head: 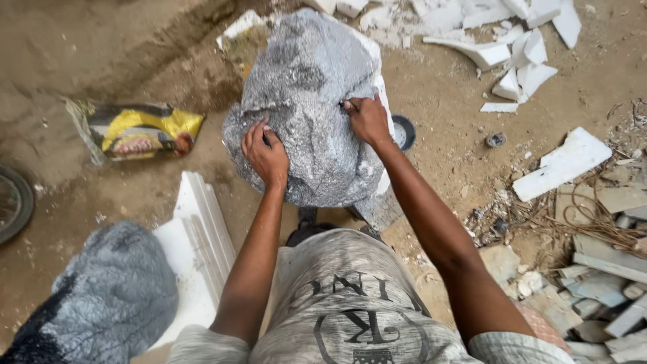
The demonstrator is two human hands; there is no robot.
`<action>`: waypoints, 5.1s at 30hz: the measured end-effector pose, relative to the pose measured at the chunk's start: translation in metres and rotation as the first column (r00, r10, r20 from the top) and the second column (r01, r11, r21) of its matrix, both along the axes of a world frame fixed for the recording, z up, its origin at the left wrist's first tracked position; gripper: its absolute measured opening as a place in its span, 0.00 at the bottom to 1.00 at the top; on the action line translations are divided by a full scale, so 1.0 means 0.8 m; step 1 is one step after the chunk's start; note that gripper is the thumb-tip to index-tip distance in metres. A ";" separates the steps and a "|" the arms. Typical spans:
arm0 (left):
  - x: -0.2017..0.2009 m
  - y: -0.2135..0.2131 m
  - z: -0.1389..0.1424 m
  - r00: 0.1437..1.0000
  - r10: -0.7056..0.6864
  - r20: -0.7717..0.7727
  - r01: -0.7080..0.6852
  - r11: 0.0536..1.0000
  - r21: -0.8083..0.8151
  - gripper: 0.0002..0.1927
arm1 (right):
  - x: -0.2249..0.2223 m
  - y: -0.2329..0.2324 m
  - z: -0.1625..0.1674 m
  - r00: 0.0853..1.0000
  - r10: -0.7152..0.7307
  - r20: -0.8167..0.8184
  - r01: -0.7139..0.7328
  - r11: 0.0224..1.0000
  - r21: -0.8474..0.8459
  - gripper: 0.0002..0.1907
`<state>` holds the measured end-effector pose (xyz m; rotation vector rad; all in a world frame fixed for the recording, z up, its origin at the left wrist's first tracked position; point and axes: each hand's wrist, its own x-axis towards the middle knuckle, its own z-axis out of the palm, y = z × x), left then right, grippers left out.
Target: The person smooths the surface of a large gray stone using a small handheld tool. They repeatedly rub the tool across the stone's surface while holding it steady with the other hand. The person works on different areas of the stone throughout the clip.
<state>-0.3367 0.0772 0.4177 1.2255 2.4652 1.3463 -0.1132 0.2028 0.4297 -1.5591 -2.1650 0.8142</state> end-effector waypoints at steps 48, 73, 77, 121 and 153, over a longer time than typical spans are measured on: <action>-0.054 -0.003 0.023 0.994 0.102 0.026 -0.104 0.990 0.090 0.12 | -0.047 0.092 0.014 0.866 -0.411 -0.285 0.466 0.870 0.159 0.15; -0.071 0.005 -0.017 0.998 0.039 0.056 -0.043 0.997 0.069 0.13 | -0.109 0.121 0.009 0.926 -0.193 -0.325 0.253 0.955 0.152 0.14; -0.076 -0.006 0.004 0.979 0.132 0.155 -0.130 0.991 -0.019 0.14 | -0.106 0.069 0.038 0.975 -0.062 -0.213 0.067 0.998 0.018 0.17; -0.050 -0.043 0.025 0.987 0.046 0.154 -0.051 0.998 0.028 0.15 | -0.132 0.134 0.081 0.895 -0.079 -0.439 0.159 0.976 0.149 0.17; -0.034 -0.040 0.012 0.981 0.057 0.183 -0.051 0.998 -0.040 0.13 | -0.164 0.119 0.061 0.924 0.369 0.104 -0.383 0.880 0.281 0.09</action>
